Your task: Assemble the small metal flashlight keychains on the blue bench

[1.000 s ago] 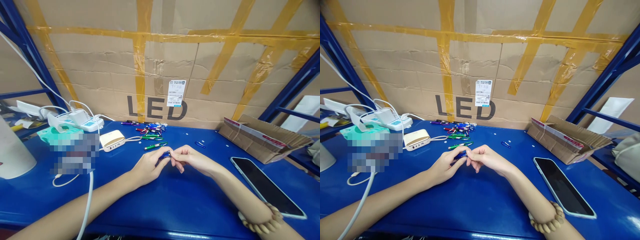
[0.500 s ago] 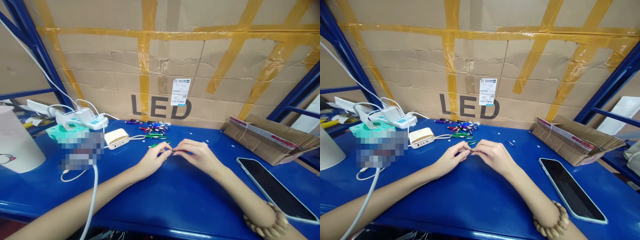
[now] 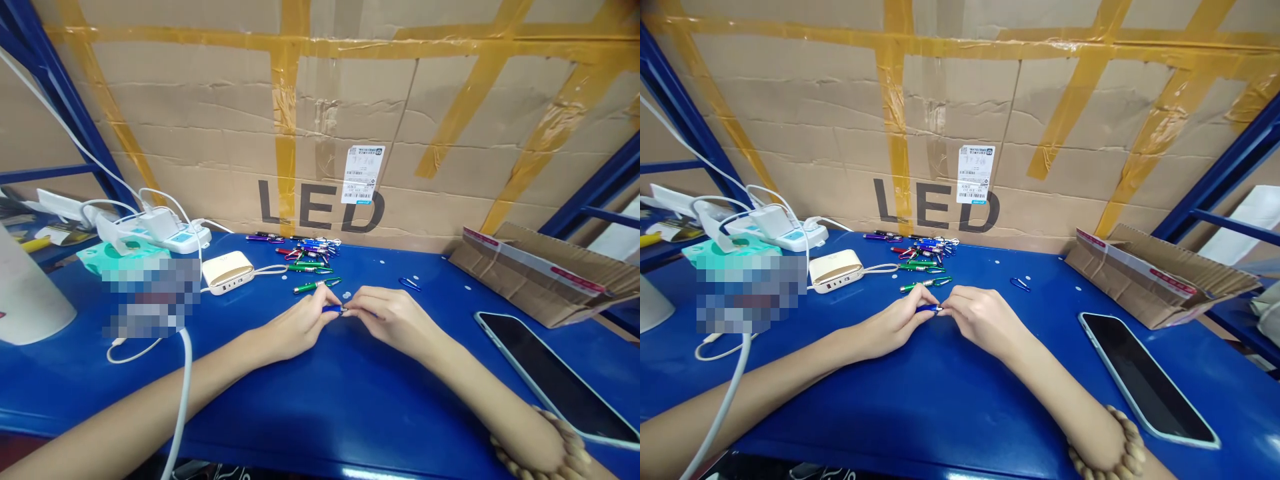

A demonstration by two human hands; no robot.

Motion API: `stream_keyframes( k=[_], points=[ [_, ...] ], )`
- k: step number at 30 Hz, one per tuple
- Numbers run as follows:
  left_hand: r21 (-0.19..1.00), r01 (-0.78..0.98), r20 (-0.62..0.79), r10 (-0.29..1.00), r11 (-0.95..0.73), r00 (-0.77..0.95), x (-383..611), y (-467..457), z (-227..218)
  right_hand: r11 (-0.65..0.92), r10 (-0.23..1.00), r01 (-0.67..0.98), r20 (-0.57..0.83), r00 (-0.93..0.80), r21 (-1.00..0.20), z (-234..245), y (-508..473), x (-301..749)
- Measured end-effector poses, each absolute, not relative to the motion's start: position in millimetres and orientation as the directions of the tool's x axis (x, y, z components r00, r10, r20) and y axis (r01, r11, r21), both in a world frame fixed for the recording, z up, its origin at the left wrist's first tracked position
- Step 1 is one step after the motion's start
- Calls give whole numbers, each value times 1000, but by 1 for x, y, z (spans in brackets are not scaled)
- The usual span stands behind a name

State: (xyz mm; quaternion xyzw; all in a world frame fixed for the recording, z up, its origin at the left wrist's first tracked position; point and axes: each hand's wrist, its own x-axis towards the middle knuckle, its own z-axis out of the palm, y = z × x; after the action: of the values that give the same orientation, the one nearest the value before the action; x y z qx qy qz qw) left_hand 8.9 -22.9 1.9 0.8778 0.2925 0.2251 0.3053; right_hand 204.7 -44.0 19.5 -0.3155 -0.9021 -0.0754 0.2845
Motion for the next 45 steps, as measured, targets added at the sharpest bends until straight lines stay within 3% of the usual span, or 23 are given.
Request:
stream_keyframes(
  k=[4, 7, 10, 13, 17, 20, 22, 25, 29, 33, 37, 41, 45],
  points=[
    [481, 427, 300, 602, -765, 740, 7, -18, -3, 769, 600, 602, 563, -568, -213, 15, -43, 202],
    [296, 447, 361, 533, -844, 765, 7, -17, -3, 665, 742, 592, 501, -447, -456, 14, -42, 197],
    [122, 446, 408, 454, -887, 792, 7, -17, 0, 353, 928, 510, 223, -300, -784, 16, -42, 192],
    [73, 434, 442, 420, -898, 793, 7, -16, 2, 55, 961, 344, -45, -274, -937, 19, -40, 191],
    [227, 458, 470, 509, -859, 721, 9, -16, 2, -118, 951, 229, -176, -255, -966, 22, -36, 196],
    [379, 447, 448, 584, -810, 677, 11, -18, 1, -125, 952, 229, -182, -247, -965, 24, -34, 199],
    [417, 437, 428, 596, -797, 679, 11, -19, 2, -106, 955, 239, -166, -246, -965, 25, -34, 200],
    [365, 438, 423, 566, -821, 708, 10, -20, 4, -8, 958, 300, -93, -270, -954, 25, -36, 198],
    [173, 428, 400, 460, -887, 792, 8, -20, 5, 207, 944, 417, 69, -322, -885, 24, -42, 196],
    [-19, 395, 356, 363, -919, 861, 5, -19, 4, 270, 928, 449, 105, -359, -852, 18, -43, 195],
    [-99, 365, 357, 309, -926, 881, 4, -20, 4, 130, 937, 361, -6, -350, -923, 15, -42, 194],
    [-127, 379, 403, 301, -917, 864, 4, -19, 4, -202, 907, 201, -260, -330, -959, 17, -43, 193],
    [-2, 380, 407, 346, -925, 845, 5, -18, 3, -365, 867, 108, -380, -323, -925, 18, -42, 194]
  ],
)
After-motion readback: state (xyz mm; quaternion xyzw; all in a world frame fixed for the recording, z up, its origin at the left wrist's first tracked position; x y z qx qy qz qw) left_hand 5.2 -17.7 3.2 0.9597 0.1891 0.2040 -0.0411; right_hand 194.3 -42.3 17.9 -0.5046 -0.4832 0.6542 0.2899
